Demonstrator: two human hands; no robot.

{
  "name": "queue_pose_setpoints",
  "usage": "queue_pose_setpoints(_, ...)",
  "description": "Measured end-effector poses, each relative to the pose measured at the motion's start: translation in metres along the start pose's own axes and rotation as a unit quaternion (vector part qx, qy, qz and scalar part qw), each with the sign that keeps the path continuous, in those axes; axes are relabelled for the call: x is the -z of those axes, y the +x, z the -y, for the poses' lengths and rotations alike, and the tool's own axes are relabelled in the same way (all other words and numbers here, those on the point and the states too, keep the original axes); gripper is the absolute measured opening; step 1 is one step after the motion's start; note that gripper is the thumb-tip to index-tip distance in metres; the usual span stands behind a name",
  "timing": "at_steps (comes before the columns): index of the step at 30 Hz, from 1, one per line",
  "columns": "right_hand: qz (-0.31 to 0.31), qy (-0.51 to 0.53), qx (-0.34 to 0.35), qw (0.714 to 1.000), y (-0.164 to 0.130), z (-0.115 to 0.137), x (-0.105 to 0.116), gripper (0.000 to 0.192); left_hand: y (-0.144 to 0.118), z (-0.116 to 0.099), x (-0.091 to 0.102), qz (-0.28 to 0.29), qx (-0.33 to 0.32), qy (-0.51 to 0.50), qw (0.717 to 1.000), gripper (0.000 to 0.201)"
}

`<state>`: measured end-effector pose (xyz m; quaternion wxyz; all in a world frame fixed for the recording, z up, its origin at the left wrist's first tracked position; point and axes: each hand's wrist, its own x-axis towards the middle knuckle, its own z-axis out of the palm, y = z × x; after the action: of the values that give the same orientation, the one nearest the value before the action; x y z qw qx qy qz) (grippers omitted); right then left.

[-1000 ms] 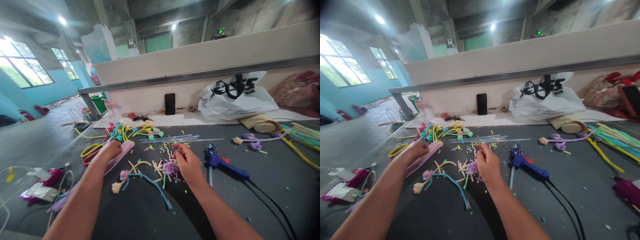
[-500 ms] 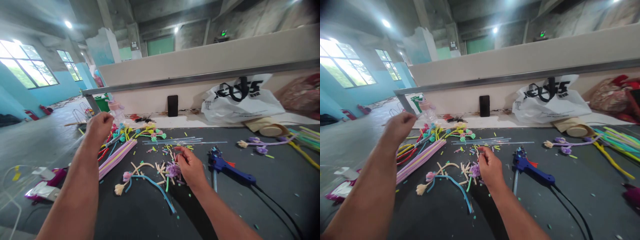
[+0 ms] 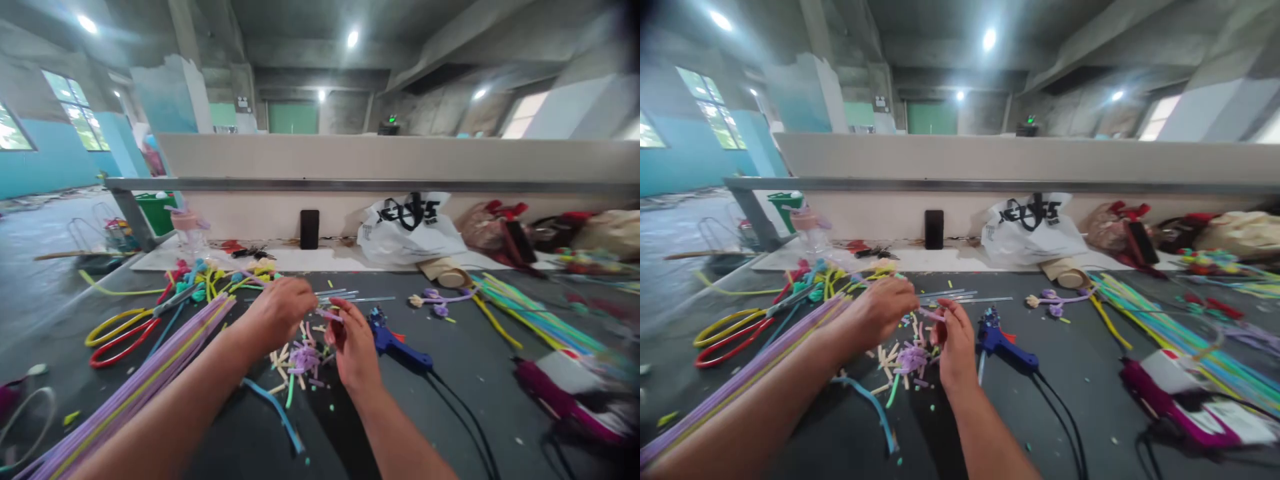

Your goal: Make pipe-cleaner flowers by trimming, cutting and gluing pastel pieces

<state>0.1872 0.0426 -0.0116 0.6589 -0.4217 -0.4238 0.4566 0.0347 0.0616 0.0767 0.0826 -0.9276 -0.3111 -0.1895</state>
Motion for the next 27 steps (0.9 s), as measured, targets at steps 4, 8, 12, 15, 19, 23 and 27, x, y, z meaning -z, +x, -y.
queue_pose_setpoints(4,0.002,-0.055,0.011,0.998,0.003,-0.003,0.002,0.023,-0.015,0.001,-0.028,0.014,0.021,-0.029,0.999,0.023)
queue_pose_setpoints(8,0.056,-0.146,0.005,0.988,0.004,-0.017,0.0,0.016,-0.023,0.011,-0.03,-0.021,0.051,-0.028,0.998,0.025)
queue_pose_setpoints(12,0.1,-0.214,-0.021,0.971,0.005,-0.027,0.001,0.016,-0.029,0.017,-0.035,-0.005,0.077,-0.013,0.997,0.021)
queue_pose_setpoints(15,0.122,-0.245,-0.022,0.962,0.004,-0.024,0.002,0.01,-0.036,0.014,-0.035,0.074,0.121,-0.022,0.99,0.02)
queue_pose_setpoints(19,0.14,-0.244,-0.028,0.959,0.0,-0.011,-0.002,0.011,-0.041,0.004,-0.023,0.172,0.203,-0.06,0.962,0.021)
queue_pose_setpoints(23,0.198,-0.187,-0.08,0.959,-0.007,-0.003,-0.01,0.024,-0.044,0.001,-0.008,0.2,0.225,-0.076,0.951,0.017)
queue_pose_setpoints(27,0.236,-0.098,-0.132,0.958,-0.012,-0.003,-0.014,0.027,-0.054,0.013,0.009,0.171,0.213,-0.102,0.957,0.015)
